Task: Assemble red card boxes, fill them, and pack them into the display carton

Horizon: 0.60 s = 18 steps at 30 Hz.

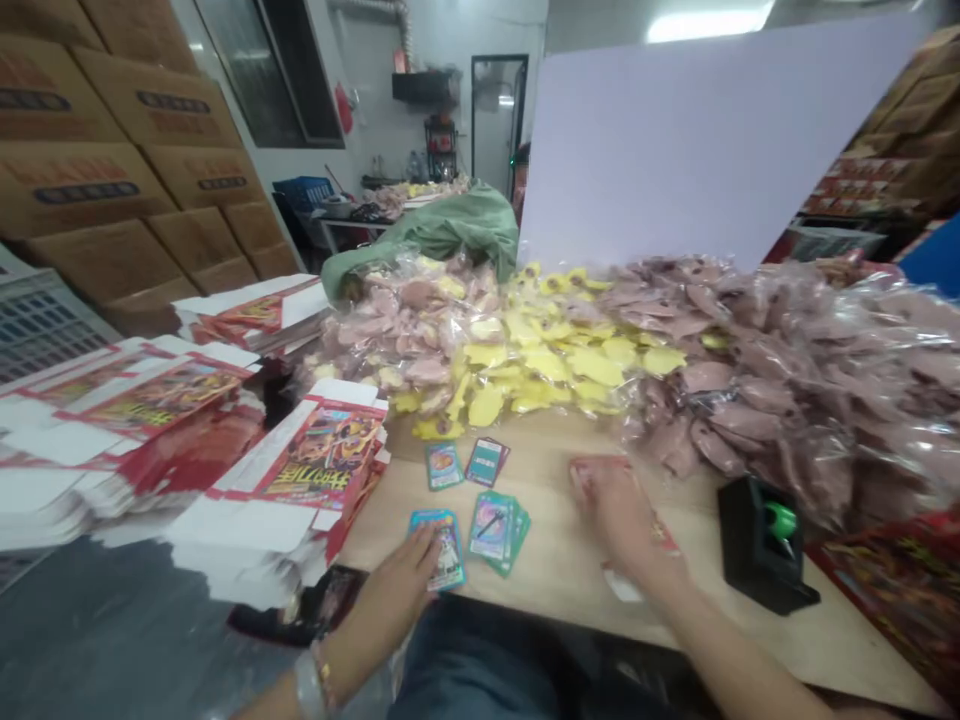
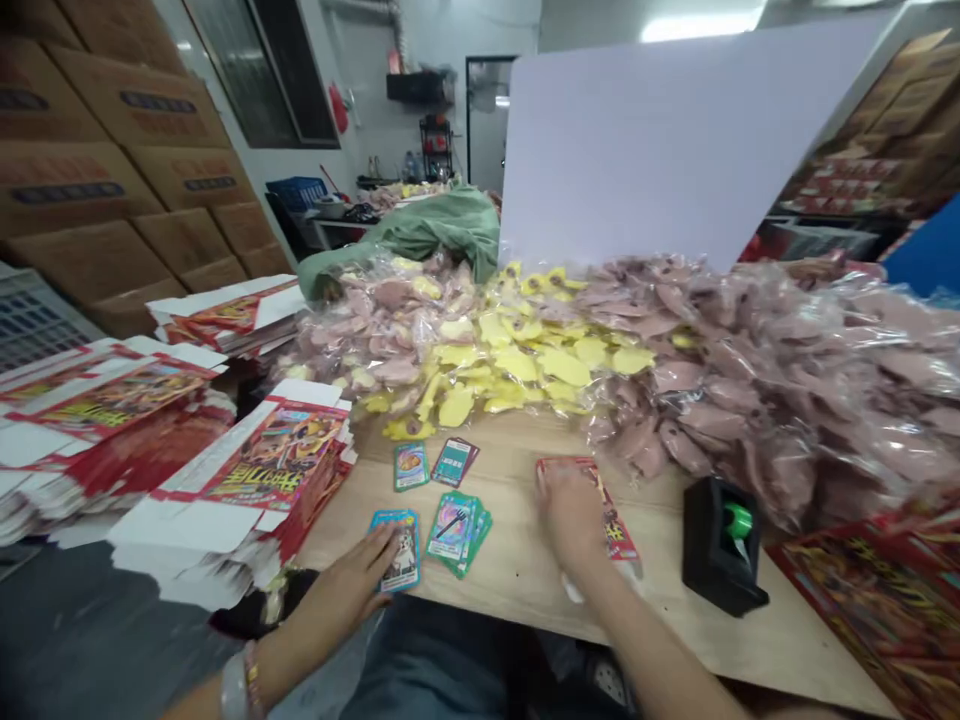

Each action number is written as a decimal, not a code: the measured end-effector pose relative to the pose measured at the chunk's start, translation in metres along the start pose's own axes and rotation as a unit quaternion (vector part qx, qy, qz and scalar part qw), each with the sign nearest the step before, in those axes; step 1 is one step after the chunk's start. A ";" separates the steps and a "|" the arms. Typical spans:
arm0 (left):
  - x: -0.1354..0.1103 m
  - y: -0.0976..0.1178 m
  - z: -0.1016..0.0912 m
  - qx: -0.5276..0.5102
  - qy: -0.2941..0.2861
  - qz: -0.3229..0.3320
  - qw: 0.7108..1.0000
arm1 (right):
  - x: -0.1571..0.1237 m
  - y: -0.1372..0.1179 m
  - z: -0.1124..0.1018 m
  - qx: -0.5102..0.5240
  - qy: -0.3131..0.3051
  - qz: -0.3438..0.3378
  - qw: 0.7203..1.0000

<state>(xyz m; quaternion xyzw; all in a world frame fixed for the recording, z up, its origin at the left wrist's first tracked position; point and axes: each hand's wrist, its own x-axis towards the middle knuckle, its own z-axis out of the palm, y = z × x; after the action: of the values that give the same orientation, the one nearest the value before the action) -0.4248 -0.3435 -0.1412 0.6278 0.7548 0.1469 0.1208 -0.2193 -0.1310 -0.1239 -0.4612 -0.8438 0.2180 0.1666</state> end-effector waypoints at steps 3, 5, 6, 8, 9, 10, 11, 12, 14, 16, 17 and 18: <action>-0.013 -0.012 0.013 0.024 -0.036 0.022 0.999 | -0.028 -0.041 0.053 -0.005 -0.123 -0.161 0.979; -0.010 -0.009 0.014 0.026 -0.038 0.019 0.999 | -0.041 -0.057 0.079 -0.019 -0.168 -0.207 0.964; -0.007 -0.006 0.014 0.033 -0.039 0.008 0.999 | -0.044 -0.061 0.087 -0.026 -0.172 -0.208 0.963; -0.004 -0.005 0.013 0.051 -0.040 -0.027 0.998 | -0.045 -0.063 0.090 -0.034 -0.165 -0.190 0.967; -0.003 -0.005 0.011 0.055 -0.040 -0.043 0.997 | -0.044 -0.063 0.085 -0.035 -0.155 -0.176 0.972; -0.002 -0.007 0.010 0.049 -0.031 -0.057 0.997 | -0.043 -0.063 0.077 -0.041 -0.138 -0.159 0.977; -0.001 -0.008 0.009 0.024 -0.008 -0.068 0.997 | -0.042 -0.062 0.065 -0.030 -0.116 -0.137 0.983; 0.001 -0.007 0.008 -0.025 0.026 -0.076 0.996 | -0.043 -0.062 0.051 0.016 -0.090 -0.107 0.990; 0.009 0.006 0.007 -0.200 0.087 -0.085 0.972 | -0.049 -0.061 0.021 0.216 -0.047 -0.023 0.975; 0.021 0.036 0.009 -0.416 0.078 -0.097 0.901 | -0.058 -0.057 -0.005 0.477 -0.028 0.080 0.875; 0.028 0.057 0.011 -0.506 0.038 -0.099 0.856 | -0.063 -0.052 -0.016 0.577 -0.036 0.118 0.807; 0.036 0.078 0.011 -0.571 -0.015 -0.089 0.816 | -0.068 -0.045 -0.025 0.639 -0.053 0.144 0.753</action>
<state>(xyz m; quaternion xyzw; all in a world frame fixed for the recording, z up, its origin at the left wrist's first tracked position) -0.3560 -0.2945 -0.1222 0.3781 0.5862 0.5308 0.4813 -0.2036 -0.2053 -0.0851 -0.3511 -0.4387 0.7520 0.3447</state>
